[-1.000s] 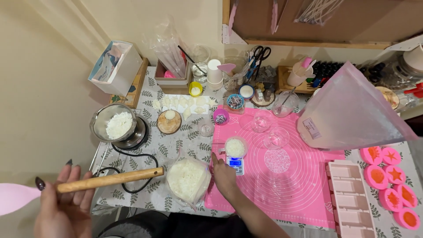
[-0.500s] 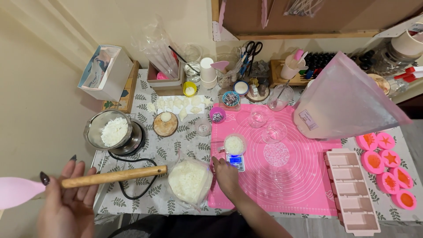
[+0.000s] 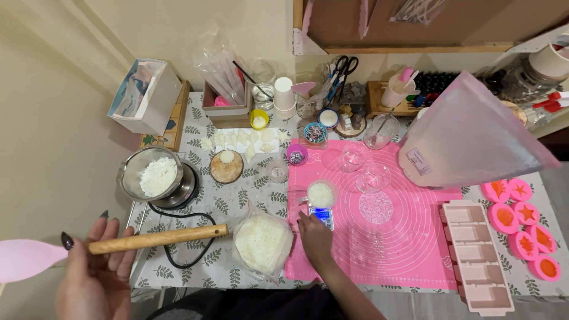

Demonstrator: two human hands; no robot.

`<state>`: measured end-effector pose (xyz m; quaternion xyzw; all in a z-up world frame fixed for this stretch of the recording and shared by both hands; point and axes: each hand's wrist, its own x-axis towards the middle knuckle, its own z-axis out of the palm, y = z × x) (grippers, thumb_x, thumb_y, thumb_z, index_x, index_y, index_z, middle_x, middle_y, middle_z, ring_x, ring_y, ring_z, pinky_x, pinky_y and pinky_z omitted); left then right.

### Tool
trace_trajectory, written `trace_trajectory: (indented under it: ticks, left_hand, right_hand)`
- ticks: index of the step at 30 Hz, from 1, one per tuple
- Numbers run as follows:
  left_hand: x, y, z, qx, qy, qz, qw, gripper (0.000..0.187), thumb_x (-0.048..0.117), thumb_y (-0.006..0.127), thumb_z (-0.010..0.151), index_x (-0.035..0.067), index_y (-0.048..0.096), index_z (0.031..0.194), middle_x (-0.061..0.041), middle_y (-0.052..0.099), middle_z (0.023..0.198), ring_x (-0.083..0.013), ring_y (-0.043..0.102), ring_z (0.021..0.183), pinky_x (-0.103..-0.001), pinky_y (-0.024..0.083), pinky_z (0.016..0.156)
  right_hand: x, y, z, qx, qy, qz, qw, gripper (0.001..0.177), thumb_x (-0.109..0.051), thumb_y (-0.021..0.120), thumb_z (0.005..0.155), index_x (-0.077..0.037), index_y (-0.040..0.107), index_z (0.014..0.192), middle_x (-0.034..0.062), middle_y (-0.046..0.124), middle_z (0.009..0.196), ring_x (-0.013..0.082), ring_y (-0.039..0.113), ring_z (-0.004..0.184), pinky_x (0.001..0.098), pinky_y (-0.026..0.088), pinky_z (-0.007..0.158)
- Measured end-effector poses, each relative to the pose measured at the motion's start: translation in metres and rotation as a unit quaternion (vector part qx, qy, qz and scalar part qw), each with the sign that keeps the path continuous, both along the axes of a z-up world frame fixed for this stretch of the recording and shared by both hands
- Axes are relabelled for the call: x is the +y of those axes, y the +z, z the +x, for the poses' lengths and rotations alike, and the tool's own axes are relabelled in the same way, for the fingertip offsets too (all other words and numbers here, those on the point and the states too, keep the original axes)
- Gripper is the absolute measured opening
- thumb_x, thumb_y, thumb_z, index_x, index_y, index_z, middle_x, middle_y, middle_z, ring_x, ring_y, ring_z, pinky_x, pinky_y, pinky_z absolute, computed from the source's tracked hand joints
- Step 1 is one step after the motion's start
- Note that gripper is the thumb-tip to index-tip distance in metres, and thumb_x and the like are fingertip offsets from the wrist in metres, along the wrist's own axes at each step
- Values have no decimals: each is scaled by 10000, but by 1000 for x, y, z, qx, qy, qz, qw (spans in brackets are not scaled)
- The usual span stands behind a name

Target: The person weighs white wax pellets in a small container on a digital scale, adds pellets from a large bag, then pours the weighed wax into a metal melting pot on a hot plate and stirs it with a spatula as it melts.

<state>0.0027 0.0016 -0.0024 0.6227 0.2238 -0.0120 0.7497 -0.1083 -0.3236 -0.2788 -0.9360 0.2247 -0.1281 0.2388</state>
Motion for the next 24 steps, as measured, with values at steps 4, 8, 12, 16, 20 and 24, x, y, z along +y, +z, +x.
trace_trajectory:
  ticks: [4, 8, 12, 16, 20, 24]
  left_hand:
    - [0, -2, 0, 1, -2, -2, 1000, 594, 461, 315, 1102, 10, 465, 1458, -123, 571, 1419, -309, 578, 1315, -439, 427, 1095]
    - [2, -3, 0, -8, -6, -6, 1000, 578, 444, 322, 1110, 5, 473, 1455, -128, 579, 1398, -309, 587, 1297, -431, 461, 1098]
    - [0, -1, -2, -14, -2, -10, 1000, 563, 432, 325, 1121, -2, 482, 1443, -131, 596, 1369, -305, 600, 1283, -417, 485, 1092]
    - [2, -6, -1, -8, -3, -11, 1000, 554, 428, 316, 1125, 7, 487, 1442, -118, 602, 1362, -288, 604, 1278, -410, 480, 1078]
    - [-1, -5, 0, 2, -7, -16, 1000, 534, 416, 310, 1122, 30, 498, 1440, -96, 612, 1354, -274, 608, 1274, -400, 501, 1083]
    - [-5, -9, 3, 2, -20, -30, 999, 511, 412, 314, 1132, 53, 514, 1435, -71, 622, 1332, -257, 610, 1269, -372, 499, 1058]
  right_hand:
    - [3, -4, 12, 7, 35, -30, 999, 294, -225, 680, 886, -178, 751, 1167, 99, 698, 833, 294, 687, 652, 420, 548, 557]
    - [2, -10, 16, 18, 48, -52, 997, 276, -203, 661, 895, -199, 761, 1153, 85, 691, 814, 283, 684, 643, 418, 540, 544]
    - [-2, -5, 16, -8, 49, -62, 997, 209, -206, 645, 906, -202, 776, 1069, 79, 685, 817, 263, 682, 639, 401, 531, 525]
    - [-3, -6, 16, -36, 52, -66, 996, 151, -205, 653, 888, -185, 774, 976, 69, 686, 807, 255, 678, 629, 394, 526, 514]
    - [-3, -9, 15, -42, 73, -81, 993, 115, -142, 637, 866, -153, 735, 926, 62, 669, 794, 250, 677, 647, 383, 534, 527]
    - [-2, -9, 14, -44, 105, -108, 988, 112, -73, 614, 828, -102, 659, 926, 77, 649, 801, 255, 676, 690, 379, 541, 551]
